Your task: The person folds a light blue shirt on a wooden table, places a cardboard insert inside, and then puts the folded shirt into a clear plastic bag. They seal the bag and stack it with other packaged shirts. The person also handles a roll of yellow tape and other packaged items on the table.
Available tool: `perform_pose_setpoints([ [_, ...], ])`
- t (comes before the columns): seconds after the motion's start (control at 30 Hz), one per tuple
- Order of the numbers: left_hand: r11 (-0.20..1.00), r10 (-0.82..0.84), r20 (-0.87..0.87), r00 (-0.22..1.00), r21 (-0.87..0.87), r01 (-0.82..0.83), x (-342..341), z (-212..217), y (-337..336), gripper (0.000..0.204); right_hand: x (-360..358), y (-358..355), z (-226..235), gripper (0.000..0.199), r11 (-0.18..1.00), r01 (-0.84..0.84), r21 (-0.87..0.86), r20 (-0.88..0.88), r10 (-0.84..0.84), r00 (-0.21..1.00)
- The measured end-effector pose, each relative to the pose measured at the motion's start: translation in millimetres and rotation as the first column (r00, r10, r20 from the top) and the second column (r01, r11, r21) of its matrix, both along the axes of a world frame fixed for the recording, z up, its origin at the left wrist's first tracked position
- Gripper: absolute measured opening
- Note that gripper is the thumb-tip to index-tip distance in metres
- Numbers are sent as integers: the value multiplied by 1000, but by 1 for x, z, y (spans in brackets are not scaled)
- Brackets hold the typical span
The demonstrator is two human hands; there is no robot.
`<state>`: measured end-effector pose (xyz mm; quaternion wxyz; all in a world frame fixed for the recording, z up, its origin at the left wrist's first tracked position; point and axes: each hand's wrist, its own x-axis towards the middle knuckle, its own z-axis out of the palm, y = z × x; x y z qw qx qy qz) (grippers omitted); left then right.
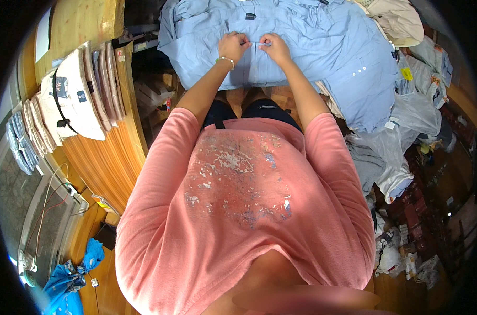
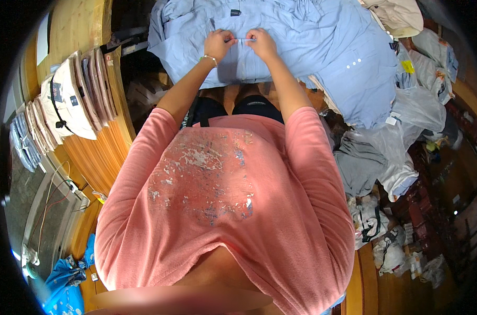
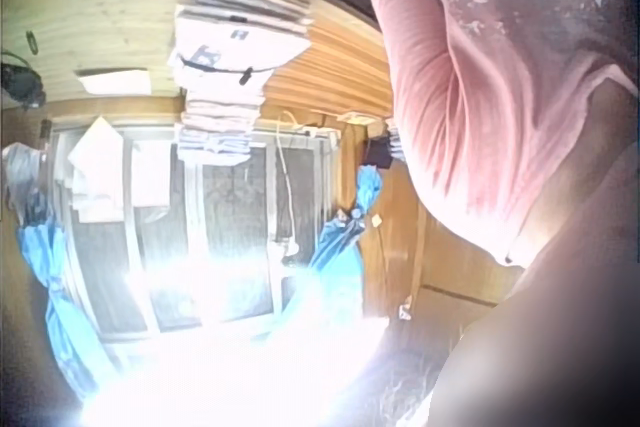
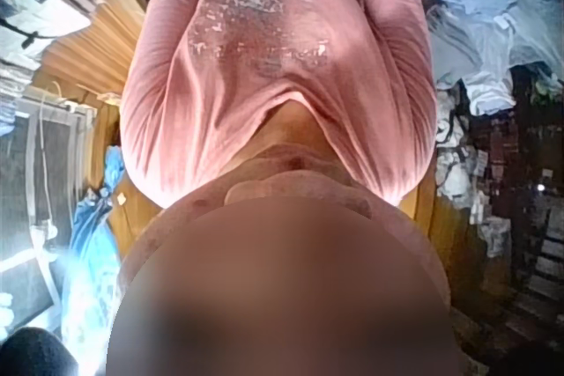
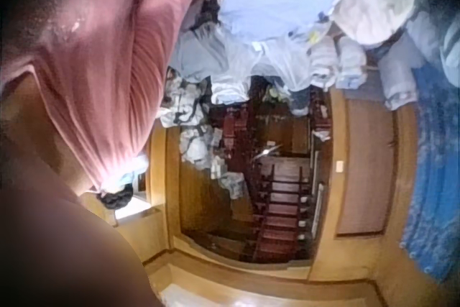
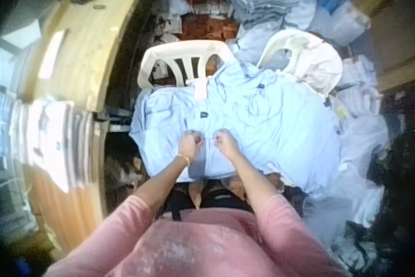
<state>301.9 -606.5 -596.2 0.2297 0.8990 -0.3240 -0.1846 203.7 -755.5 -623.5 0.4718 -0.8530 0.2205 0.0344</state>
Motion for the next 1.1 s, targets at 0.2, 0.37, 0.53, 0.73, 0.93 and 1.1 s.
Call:
perform_pose_setpoints([
  [0.2, 998, 40, 21, 999, 45, -41, -1, 1, -5, 18, 2, 3, 5, 19, 999, 37, -30, -73, -40, 997],
  [0.37, 999, 32, 45, 998, 41, -34, -1, -7, -4, 18, 2, 3, -1, 19, 999, 41, -36, -70, -43, 997],
  [0.53, 998, 53, 58, 997, 25, -54, -2, -5, -3, 18, 4, 4, 5, 18, 998, 37, -56, -91, -42, 995],
  [0.73, 994, 75, 39, 996, -78, -71, 6, -1, 1, 24, 2, -5, 13, 25, 991, 98, -90, -5, -99, 995],
  [0.93, 962, 157, 633, 758, 76, -262, 57, 39, 87, 34, -42, -84, 40, 28, 744, 27, -668, -170, -188, 967],
  [1.1, 942, 10, 274, 962, 320, -101, 86, 79, 117, 26, -47, -129, 76, 30, 871, -249, -423, -528, -14, 849],
])
